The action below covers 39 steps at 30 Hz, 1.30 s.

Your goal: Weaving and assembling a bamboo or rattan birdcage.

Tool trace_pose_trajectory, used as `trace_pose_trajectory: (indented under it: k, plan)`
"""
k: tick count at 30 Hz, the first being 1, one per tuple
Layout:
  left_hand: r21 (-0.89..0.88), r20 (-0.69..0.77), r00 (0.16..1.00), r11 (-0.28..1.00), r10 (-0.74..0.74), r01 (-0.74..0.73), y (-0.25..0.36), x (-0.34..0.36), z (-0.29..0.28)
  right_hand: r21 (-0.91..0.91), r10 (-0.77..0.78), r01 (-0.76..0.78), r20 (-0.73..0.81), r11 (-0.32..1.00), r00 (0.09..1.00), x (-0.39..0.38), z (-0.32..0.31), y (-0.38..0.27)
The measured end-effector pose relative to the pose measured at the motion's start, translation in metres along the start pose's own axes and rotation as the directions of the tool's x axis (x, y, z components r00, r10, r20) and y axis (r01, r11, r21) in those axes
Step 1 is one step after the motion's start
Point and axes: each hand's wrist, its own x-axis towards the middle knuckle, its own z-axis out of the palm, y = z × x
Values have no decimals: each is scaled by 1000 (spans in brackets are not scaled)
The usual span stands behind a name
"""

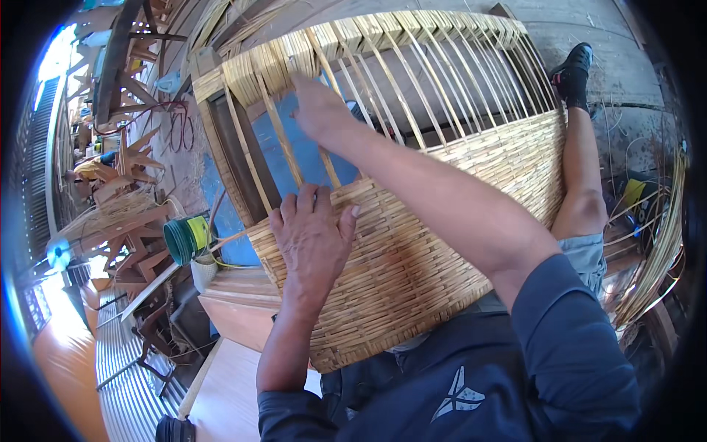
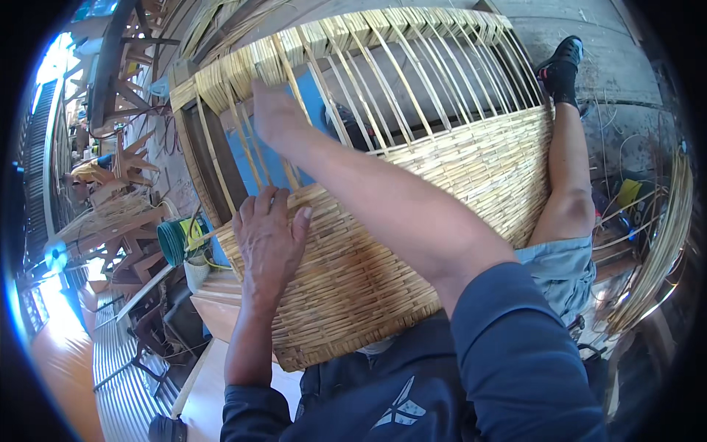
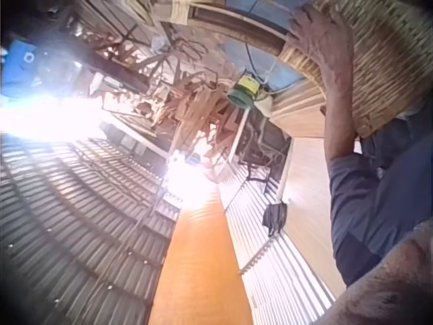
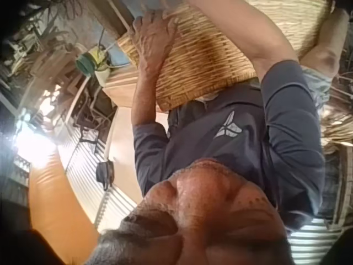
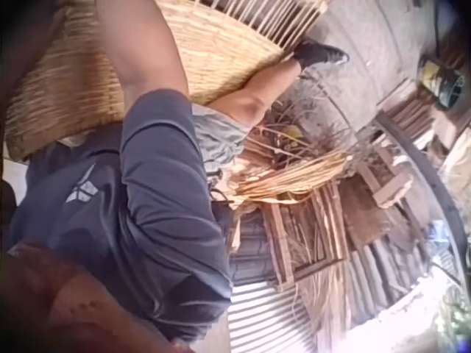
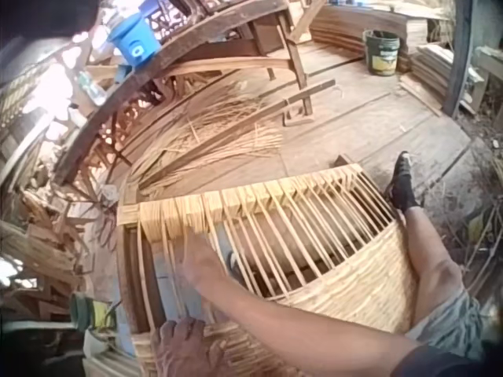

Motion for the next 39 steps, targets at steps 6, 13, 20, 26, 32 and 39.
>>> trace_pose_trajectory:
  k: [6, 13, 20, 26, 32, 39]
  plan:
    - [-15, 18, 1000, 1000, 8, -8, -4, -3, -11, -92, 285, -286, 571, 954, 770, -12, -105, 6]
    - [-79, 58, 972, 972, 227, -222, 39, 31, 12, -393, 288, -103, 448, 914, 847, -24, -106, 45]
    - [32, 127, 985, 992, 114, -119, 51, 31, 22, -175, 211, -173, 233, 969, 949, -28, -103, 47]
    - [98, 3, 991, 987, 131, -131, 59, 29, 27, -150, 54, 27, 511, 988, 858, -10, -104, 50]
    - [118, 114, 992, 991, 57, -70, 67, 34, 28, -138, 4, -3, 5, 990, 1000, -21, -51, 68]
    - [162, 212, 976, 987, -49, 14, 78, 38, 26, -130, 309, -321, -103, 938, 946, -25, -41, 64]
